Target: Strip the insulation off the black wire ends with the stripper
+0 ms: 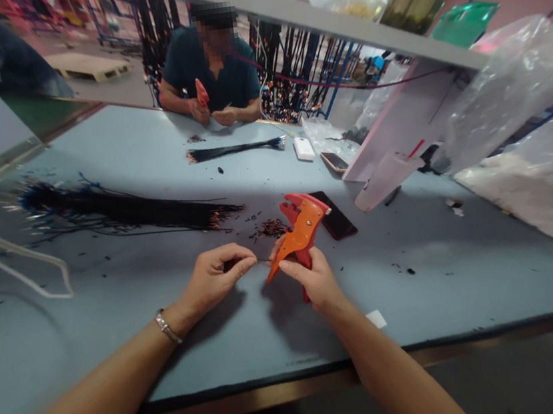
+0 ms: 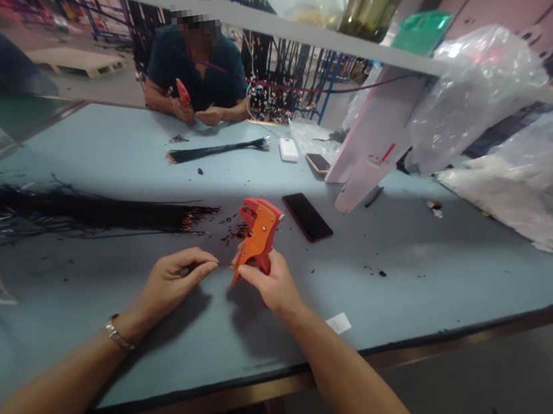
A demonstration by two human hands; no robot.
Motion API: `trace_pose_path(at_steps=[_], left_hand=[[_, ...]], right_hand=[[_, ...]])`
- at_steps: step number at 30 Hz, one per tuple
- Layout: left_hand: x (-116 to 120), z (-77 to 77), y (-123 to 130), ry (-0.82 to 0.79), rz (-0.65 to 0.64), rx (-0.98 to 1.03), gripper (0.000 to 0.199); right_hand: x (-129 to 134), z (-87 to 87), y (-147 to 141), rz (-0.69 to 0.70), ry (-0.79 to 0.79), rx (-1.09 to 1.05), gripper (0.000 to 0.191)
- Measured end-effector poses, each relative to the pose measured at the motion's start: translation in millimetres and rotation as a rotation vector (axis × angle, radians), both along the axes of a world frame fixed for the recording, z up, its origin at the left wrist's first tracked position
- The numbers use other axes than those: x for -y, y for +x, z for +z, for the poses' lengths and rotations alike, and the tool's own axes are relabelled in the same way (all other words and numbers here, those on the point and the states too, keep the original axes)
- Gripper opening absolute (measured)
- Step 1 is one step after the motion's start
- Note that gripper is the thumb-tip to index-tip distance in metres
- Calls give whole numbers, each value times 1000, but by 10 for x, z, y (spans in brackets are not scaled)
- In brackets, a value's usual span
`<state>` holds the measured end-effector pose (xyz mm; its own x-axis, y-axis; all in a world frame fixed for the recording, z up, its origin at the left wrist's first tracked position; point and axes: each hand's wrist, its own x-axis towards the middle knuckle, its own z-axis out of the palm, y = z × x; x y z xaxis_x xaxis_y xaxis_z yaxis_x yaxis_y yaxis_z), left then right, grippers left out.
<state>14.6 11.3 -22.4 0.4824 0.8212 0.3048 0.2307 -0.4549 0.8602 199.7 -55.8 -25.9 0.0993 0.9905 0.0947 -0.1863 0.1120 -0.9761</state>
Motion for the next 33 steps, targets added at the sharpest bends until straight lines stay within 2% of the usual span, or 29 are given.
trace_pose_path(at_steps=[4, 8, 19, 24, 33], left_hand=[[-57, -5, -44, -44, 258, -73, 29], [-107, 9, -95, -91, 345, -20, 27], [-153, 18, -123, -36, 392, -11, 26], [-135, 37, -137, -66, 386, 52, 25], [-126, 54, -128, -105, 311, 113, 26]], right_hand=[[3, -39, 2, 7, 6, -37, 27], [26, -41, -24, 139, -65, -170, 31], [29, 8, 3, 503, -336, -417, 35], [47, 5, -10, 542, -377, -454, 36], [65, 19, -11, 558, -356, -436, 36]])
